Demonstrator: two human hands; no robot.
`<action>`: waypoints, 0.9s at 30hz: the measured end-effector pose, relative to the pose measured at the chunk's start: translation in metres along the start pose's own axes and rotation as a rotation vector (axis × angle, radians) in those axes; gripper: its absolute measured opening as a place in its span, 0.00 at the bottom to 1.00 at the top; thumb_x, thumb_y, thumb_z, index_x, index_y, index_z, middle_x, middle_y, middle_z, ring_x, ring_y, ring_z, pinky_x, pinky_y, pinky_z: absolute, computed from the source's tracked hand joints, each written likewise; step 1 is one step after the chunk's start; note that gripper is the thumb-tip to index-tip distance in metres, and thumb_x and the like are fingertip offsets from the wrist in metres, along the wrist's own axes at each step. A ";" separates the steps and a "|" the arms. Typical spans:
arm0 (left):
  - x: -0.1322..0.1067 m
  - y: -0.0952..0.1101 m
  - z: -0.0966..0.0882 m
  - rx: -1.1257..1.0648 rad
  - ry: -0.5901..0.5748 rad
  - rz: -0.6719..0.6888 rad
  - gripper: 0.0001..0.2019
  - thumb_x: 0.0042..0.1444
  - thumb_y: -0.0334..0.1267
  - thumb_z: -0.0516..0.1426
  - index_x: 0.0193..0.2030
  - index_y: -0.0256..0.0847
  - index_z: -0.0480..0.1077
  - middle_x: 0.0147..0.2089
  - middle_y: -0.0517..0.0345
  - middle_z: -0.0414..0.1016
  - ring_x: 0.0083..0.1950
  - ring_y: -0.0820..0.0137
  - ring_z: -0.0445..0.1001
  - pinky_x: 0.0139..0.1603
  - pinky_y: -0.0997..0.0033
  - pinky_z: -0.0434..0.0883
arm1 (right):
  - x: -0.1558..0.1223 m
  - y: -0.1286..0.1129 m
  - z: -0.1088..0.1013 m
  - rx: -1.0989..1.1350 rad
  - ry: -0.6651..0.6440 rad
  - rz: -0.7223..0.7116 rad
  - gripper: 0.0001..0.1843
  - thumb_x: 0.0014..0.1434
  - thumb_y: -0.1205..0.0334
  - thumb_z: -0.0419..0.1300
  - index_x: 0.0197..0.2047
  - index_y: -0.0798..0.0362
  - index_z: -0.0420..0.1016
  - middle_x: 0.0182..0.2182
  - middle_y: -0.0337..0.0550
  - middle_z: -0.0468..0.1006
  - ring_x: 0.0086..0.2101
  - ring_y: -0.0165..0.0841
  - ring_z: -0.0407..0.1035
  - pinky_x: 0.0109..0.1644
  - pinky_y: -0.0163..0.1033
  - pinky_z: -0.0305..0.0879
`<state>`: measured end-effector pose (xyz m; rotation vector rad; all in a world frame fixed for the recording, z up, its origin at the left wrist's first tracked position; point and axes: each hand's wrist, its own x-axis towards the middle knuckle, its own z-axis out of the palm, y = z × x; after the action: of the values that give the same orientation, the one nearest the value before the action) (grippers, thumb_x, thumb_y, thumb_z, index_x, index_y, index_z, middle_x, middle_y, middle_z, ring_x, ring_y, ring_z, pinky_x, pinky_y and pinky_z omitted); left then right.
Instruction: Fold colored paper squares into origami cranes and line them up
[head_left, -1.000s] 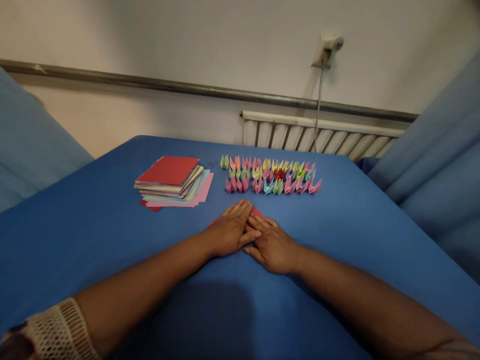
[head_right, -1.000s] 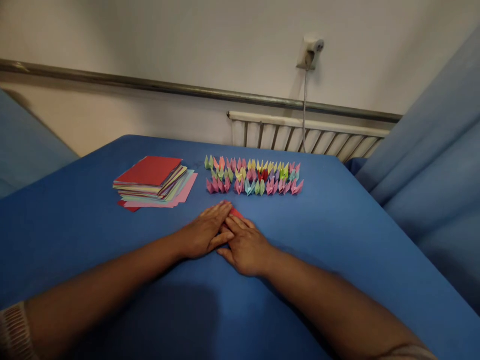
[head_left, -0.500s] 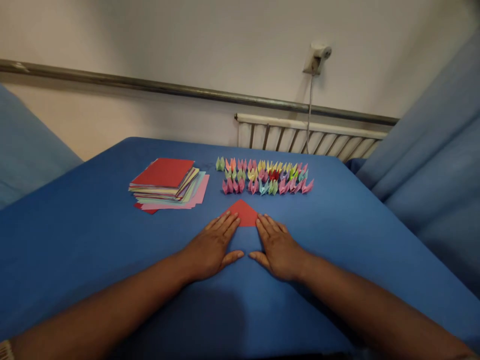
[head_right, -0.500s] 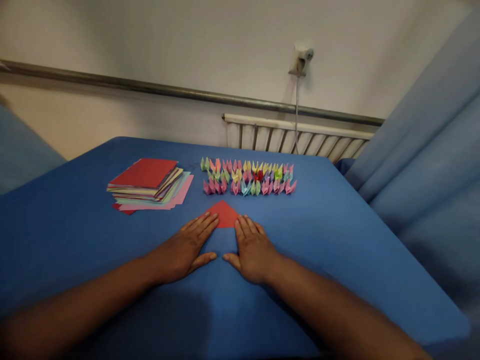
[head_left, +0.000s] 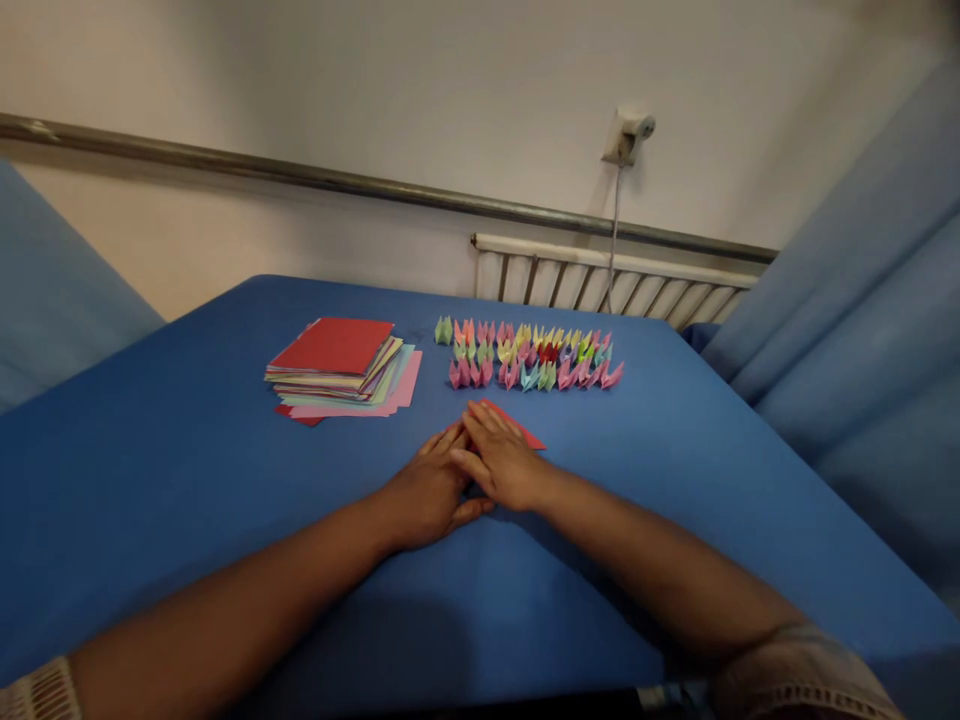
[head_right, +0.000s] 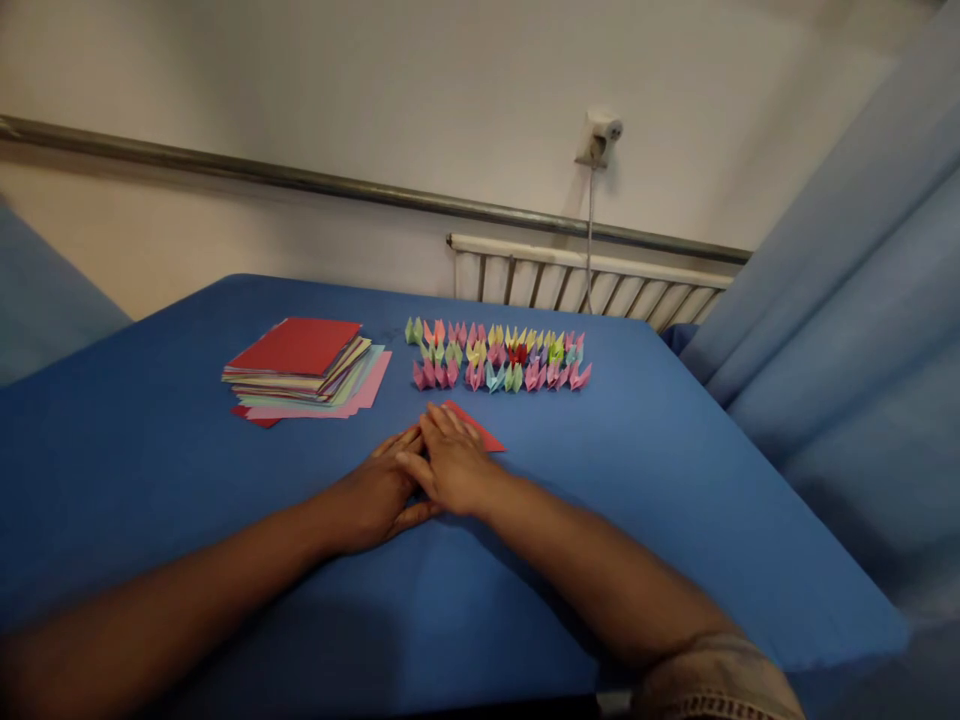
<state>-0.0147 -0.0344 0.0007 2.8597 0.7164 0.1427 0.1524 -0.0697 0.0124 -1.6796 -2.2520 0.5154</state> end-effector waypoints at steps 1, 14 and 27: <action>0.000 0.000 -0.001 -0.003 -0.014 0.015 0.33 0.61 0.57 0.52 0.69 0.45 0.56 0.74 0.46 0.45 0.74 0.50 0.41 0.71 0.46 0.47 | 0.008 0.000 0.003 0.020 -0.028 -0.008 0.40 0.68 0.40 0.37 0.70 0.64 0.49 0.70 0.57 0.47 0.69 0.45 0.41 0.70 0.51 0.42; 0.002 -0.014 -0.001 -0.135 0.010 -0.213 0.36 0.62 0.57 0.49 0.71 0.38 0.50 0.74 0.42 0.46 0.74 0.53 0.46 0.70 0.49 0.51 | 0.013 0.046 0.012 -0.035 0.292 0.339 0.26 0.65 0.51 0.51 0.59 0.60 0.66 0.60 0.60 0.66 0.60 0.49 0.58 0.62 0.53 0.54; 0.010 -0.026 -0.006 -0.388 0.230 -0.429 0.35 0.55 0.47 0.58 0.67 0.36 0.56 0.64 0.42 0.66 0.62 0.56 0.68 0.61 0.56 0.65 | 0.032 0.068 0.023 0.526 0.564 0.052 0.05 0.53 0.64 0.58 0.26 0.50 0.70 0.40 0.44 0.75 0.42 0.36 0.70 0.51 0.44 0.65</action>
<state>-0.0188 -0.0063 0.0017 2.2884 1.1811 0.4908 0.1917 -0.0245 -0.0379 -1.3877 -1.5130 0.5077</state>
